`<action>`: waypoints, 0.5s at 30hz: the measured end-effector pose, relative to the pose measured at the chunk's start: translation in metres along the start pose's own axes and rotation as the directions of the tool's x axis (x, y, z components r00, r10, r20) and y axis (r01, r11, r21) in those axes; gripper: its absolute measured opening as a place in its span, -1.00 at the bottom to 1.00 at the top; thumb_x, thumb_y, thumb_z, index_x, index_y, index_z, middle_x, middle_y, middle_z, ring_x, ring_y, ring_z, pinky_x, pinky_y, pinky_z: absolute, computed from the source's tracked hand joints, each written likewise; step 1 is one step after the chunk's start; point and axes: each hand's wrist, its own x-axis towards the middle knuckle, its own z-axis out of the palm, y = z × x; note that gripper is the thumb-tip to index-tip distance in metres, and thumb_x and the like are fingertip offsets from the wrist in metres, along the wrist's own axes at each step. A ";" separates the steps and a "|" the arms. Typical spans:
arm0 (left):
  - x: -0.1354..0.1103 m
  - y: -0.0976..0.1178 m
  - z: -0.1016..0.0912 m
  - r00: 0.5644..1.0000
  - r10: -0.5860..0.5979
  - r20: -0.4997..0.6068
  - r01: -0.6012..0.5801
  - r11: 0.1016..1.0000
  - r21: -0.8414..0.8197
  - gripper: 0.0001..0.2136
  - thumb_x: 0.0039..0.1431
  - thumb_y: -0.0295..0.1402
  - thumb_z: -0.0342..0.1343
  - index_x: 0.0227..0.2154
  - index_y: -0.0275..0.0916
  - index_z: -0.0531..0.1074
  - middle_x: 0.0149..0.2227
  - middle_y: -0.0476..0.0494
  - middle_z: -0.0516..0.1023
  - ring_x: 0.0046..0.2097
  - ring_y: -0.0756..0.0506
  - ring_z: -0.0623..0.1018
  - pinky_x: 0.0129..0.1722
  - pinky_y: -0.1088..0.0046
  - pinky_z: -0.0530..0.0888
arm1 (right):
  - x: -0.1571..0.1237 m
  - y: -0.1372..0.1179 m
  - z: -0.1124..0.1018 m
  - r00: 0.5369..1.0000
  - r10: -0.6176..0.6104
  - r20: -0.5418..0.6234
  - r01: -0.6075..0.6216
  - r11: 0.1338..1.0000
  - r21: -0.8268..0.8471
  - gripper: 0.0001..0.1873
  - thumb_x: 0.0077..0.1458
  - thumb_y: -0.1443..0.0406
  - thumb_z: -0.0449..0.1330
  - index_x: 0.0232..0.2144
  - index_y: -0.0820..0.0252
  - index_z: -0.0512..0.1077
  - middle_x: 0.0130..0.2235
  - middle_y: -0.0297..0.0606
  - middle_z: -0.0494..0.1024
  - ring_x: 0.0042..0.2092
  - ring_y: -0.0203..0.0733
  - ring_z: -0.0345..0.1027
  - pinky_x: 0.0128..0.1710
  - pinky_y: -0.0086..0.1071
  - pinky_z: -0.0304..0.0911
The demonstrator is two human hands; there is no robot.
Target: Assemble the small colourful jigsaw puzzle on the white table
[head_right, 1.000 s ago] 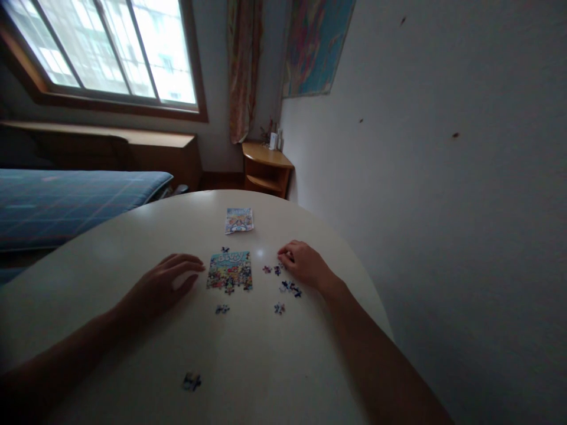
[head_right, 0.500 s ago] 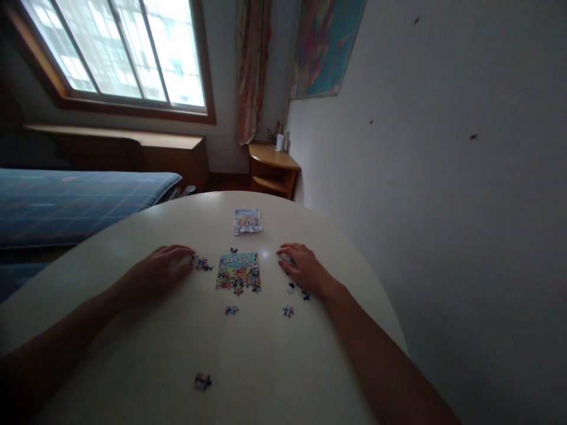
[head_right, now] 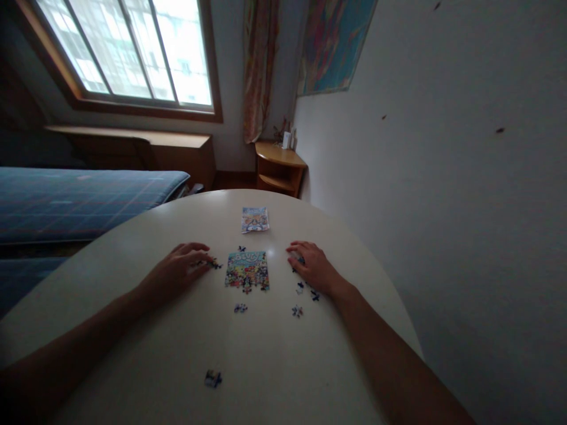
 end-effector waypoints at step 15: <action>0.003 -0.006 -0.011 0.998 -0.057 0.000 0.056 0.991 -0.122 -0.72 0.26 -0.10 0.02 -0.29 -0.17 0.50 -0.20 -0.18 0.59 -0.05 -0.19 0.51 0.02 0.20 0.45 | 0.000 0.004 0.001 1.000 -0.027 -0.005 0.027 1.000 -0.007 -0.66 0.27 0.15 0.07 0.01 0.14 0.43 0.14 -0.10 0.42 0.18 -0.03 0.25 0.21 0.00 0.12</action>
